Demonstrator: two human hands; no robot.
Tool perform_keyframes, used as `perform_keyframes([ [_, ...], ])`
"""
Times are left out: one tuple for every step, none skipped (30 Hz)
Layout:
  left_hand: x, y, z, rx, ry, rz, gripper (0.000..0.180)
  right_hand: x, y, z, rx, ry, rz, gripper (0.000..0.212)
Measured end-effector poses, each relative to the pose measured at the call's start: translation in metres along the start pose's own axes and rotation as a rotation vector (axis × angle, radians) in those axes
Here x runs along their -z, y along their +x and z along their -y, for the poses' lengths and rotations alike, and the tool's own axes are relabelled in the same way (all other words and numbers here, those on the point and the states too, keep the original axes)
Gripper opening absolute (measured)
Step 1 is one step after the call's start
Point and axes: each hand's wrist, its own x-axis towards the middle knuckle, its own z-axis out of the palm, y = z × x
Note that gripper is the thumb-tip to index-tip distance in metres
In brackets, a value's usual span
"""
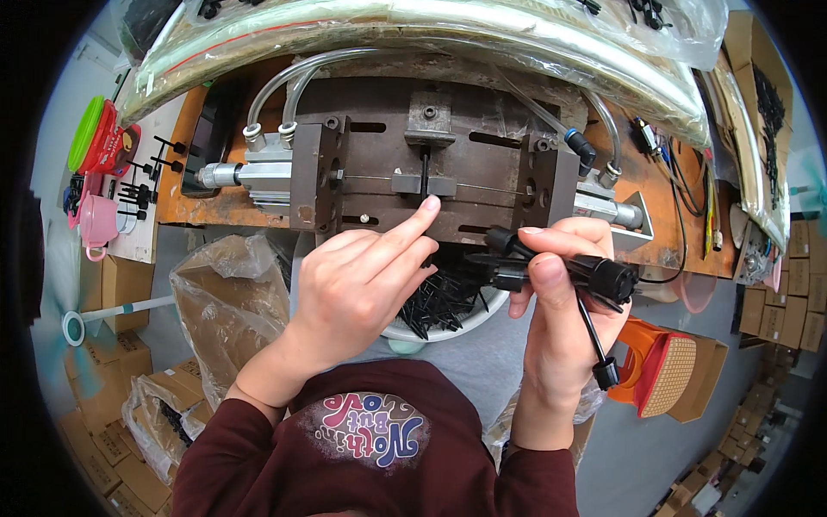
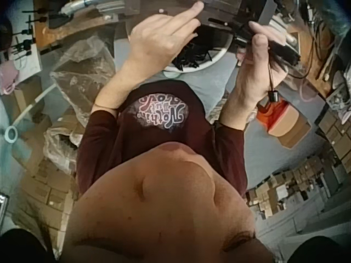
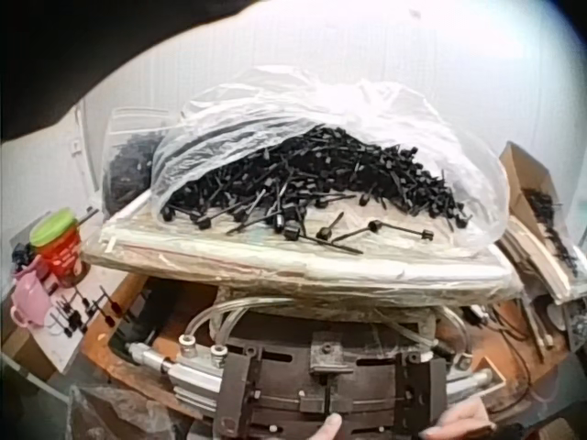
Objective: Manually clamp small electronic or mechanical wire connector housings using a bench fixture machine.
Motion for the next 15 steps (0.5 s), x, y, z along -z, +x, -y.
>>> perform_keyframes([
  [-0.0002, 0.0013, -0.0010, 0.006, 0.005, 0.018, 0.027, -0.0003, -0.0009, -0.0003, -0.015, 0.004, 0.004, 0.023],
  [-0.0003, 0.0023, -0.0020, 0.012, 0.010, 0.037, 0.026, -0.0005, -0.0017, -0.0009, -0.033, 0.030, -0.002, 0.023],
  [-0.0003, 0.0032, -0.0025, 0.018, 0.014, 0.054, 0.026, 0.0000, -0.0017, -0.0004, -0.038, 0.038, -0.009, 0.022],
  [-0.0012, 0.0023, -0.0017, 0.013, 0.011, 0.029, 0.026, 0.0008, -0.0015, 0.0004, -0.043, 0.047, -0.015, 0.021],
  [-0.0027, 0.0004, -0.0003, 0.008, 0.009, 0.004, 0.027, 0.0015, -0.0013, 0.0011, -0.049, 0.055, -0.021, 0.021],
  [-0.0038, -0.0009, 0.0006, 0.001, 0.008, -0.019, 0.027, 0.0025, -0.0019, 0.0003, -0.052, 0.061, -0.029, 0.021],
  [-0.0039, -0.0009, 0.0004, 0.009, 0.010, -0.042, 0.026, 0.0036, -0.0027, -0.0009, -0.056, 0.067, -0.036, 0.020],
  [-0.0036, -0.0008, 0.0000, 0.017, 0.012, -0.065, 0.026, 0.0046, -0.0033, -0.0022, -0.059, 0.073, -0.043, 0.020],
  [-0.0032, -0.0012, -0.0004, 0.028, 0.015, -0.089, 0.026, 0.0053, -0.0039, -0.0038, -0.065, 0.079, -0.035, 0.019],
  [-0.0024, -0.0007, -0.0001, 0.022, 0.033, -0.070, 0.026, 0.0059, -0.0046, -0.0055, -0.071, 0.086, -0.027, 0.018],
  [-0.0012, 0.0009, 0.0007, 0.016, 0.051, -0.052, 0.026, 0.0062, -0.0053, -0.0071, -0.077, 0.092, -0.019, 0.018],
  [0.0003, 0.0032, 0.0009, 0.009, 0.066, -0.034, 0.026, 0.0061, -0.0056, -0.0073, -0.078, 0.096, -0.022, 0.017],
  [0.0021, 0.0054, 0.0006, 0.010, 0.070, -0.025, 0.025, 0.0058, -0.0058, -0.0075, -0.078, 0.100, -0.026, 0.017],
  [0.0038, 0.0076, 0.0002, 0.011, 0.074, -0.016, 0.025, 0.0056, -0.0058, -0.0074, -0.079, 0.103, -0.030, 0.016],
  [0.0047, 0.0086, -0.0001, 0.011, 0.078, -0.006, 0.025, 0.0060, -0.0058, -0.0069, -0.106, 0.151, -0.016, 0.016],
])
